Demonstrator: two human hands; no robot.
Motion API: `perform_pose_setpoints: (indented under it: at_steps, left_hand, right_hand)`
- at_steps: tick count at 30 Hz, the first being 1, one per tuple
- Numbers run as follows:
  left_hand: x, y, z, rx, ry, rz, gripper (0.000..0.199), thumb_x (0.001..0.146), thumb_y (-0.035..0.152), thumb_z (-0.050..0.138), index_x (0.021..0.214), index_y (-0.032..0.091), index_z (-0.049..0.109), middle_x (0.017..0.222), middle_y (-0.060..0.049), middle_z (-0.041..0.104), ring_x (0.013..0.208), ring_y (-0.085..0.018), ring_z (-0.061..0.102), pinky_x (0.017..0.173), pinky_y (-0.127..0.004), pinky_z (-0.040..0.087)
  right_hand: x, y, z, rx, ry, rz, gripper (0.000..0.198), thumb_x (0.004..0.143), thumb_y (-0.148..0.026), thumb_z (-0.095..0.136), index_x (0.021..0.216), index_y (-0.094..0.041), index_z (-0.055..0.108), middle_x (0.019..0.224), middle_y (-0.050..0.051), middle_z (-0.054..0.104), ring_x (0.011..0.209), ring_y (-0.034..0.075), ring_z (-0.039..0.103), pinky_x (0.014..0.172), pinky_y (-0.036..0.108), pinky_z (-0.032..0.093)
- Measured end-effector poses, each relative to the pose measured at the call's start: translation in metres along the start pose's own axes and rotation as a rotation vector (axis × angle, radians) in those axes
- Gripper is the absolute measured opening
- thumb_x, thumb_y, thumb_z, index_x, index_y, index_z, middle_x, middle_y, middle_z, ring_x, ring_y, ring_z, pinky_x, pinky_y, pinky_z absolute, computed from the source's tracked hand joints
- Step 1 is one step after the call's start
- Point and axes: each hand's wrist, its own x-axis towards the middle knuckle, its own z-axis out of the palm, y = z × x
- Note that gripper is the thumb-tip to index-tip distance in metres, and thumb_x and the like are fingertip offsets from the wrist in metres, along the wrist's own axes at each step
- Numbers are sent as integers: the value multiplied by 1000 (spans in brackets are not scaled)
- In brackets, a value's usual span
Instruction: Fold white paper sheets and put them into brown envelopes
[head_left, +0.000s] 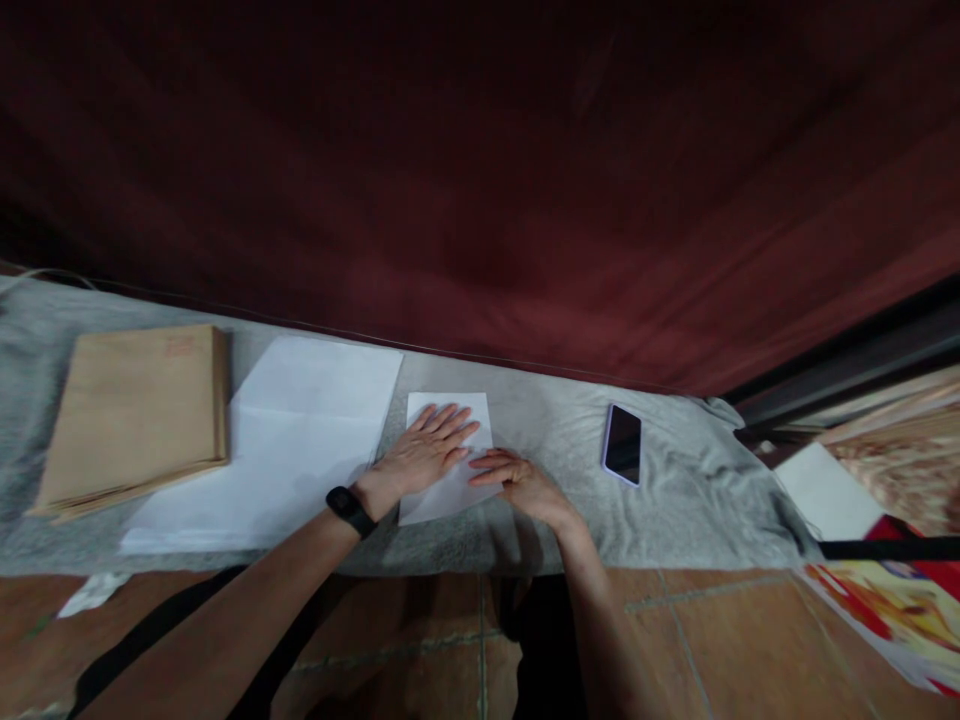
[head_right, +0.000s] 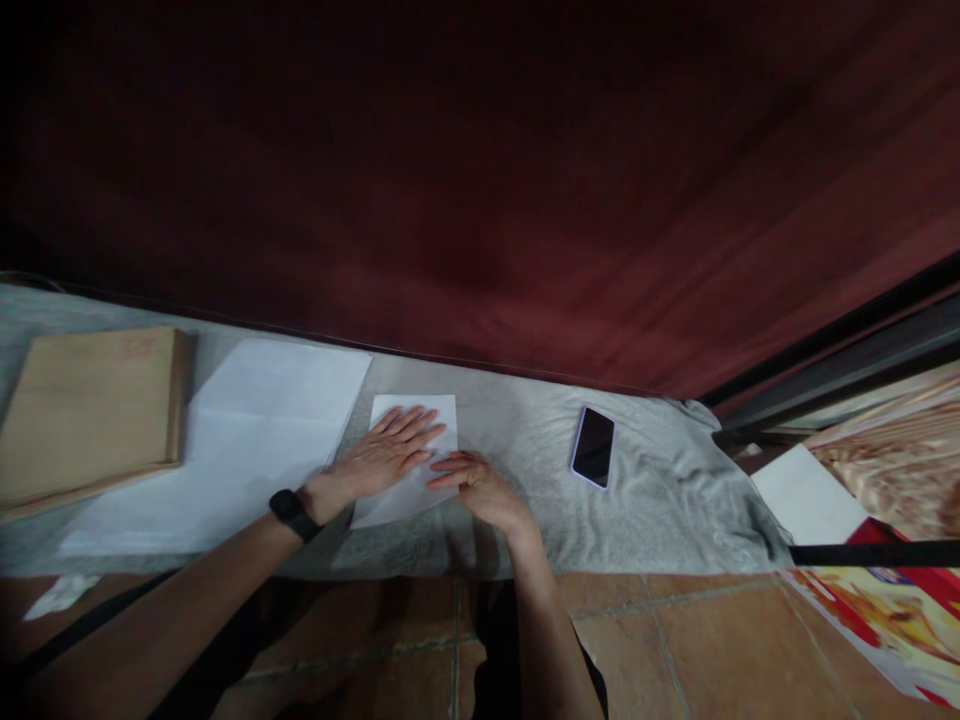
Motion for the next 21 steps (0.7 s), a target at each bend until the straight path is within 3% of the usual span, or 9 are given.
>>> perform_pose_setpoints:
  at_steps: [10,21]
  left_hand:
    - [-3,-23,1,40,14,-105,52,103,42,29,152,28,39,162,-4,34,151,-24,28,123,-49,14]
    - [-22,-39,0,-40,-30,-85,52,101,40,35,150,27,44,161,-5,36,150,-25,29,123,-49,22]
  right_hand:
    - [0,1,-1,106,1,-35,27,85,-12,63,103,-26,79,125,3,72,129,20,57,120,42,30]
    - [-2,-5,-11,265,-18,-14,23,86,-24,65,105,-25,79,120,3,74,119,22,64,110,35,44]
